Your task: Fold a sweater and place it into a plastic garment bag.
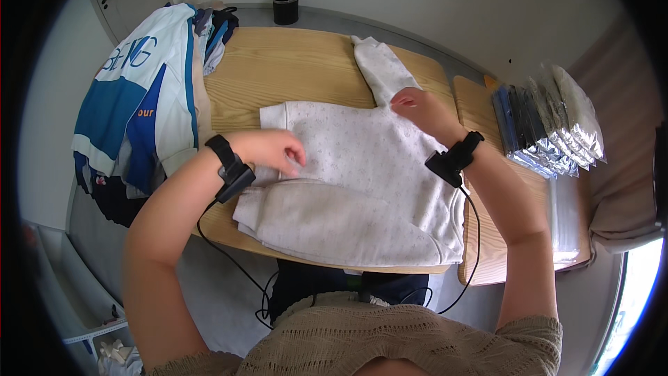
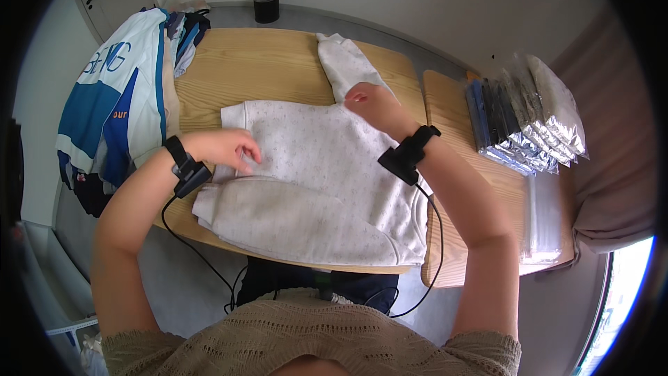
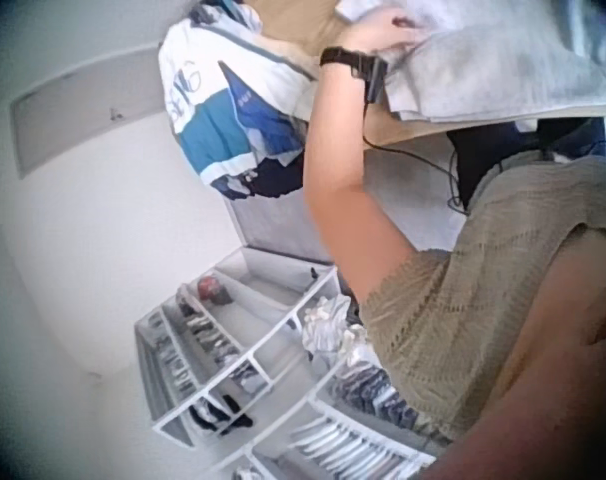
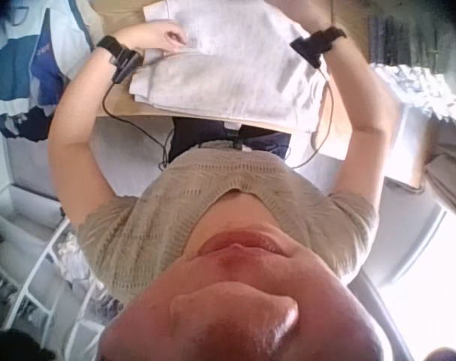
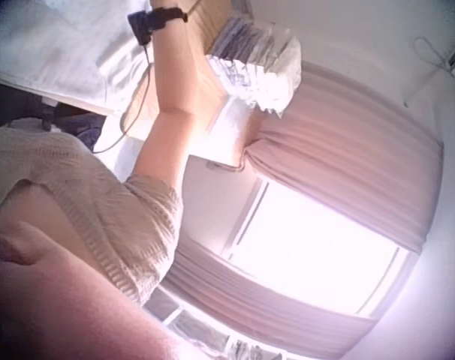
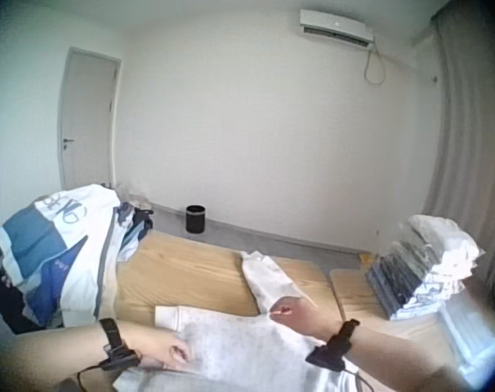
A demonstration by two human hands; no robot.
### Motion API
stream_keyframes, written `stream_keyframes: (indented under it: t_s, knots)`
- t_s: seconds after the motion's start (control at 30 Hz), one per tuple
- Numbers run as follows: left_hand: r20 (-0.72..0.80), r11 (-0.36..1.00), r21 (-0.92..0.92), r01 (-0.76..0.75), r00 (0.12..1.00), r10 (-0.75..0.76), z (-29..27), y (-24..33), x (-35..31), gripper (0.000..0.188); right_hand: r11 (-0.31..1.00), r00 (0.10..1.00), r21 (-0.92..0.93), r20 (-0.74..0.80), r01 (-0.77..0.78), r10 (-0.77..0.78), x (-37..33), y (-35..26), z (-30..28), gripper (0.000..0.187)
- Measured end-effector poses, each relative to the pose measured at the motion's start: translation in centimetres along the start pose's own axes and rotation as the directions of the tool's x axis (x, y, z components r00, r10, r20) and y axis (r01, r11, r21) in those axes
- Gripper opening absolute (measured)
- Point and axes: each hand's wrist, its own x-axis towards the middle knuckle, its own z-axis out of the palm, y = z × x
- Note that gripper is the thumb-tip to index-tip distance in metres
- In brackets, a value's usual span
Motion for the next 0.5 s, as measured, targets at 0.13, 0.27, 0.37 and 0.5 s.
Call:
stream_keyframes:
  t_s: [0.13, 0.27, 0.37, 0.5]
  knots:
    - [-0.164, 0.996, 0.091, 0.021, 0.986, -0.006, 2.1, -1.4, 0.5, 0.013, 0.995, 0.935, -0.027, 0.346, 0.096, -0.081, -0.5, -4.7, 3.8, 0.023]
    - [-0.49, 0.971, -0.05, 0.234, 0.841, -0.228, -0.4, -2.3, -0.3, 0.016, 0.863, 0.733, 0.043, 0.507, 0.503, -0.453, -0.5, -5.3, 7.6, 0.032]
    - [-0.453, 0.879, -0.071, 0.471, 0.77, -0.449, -0.9, -4.4, -2.9, 0.018, 0.626, 0.567, -0.192, 0.671, 0.756, -0.478, -0.6, -6.7, 11.0, 0.037]
    - [-0.632, 0.952, -0.063, 0.299, 0.727, -0.27, 0.2, -4.6, -3.3, 0.02, 0.689, 0.61, -0.311, 0.755, 0.655, -0.239, -1.5, -7.0, 12.8, 0.063]
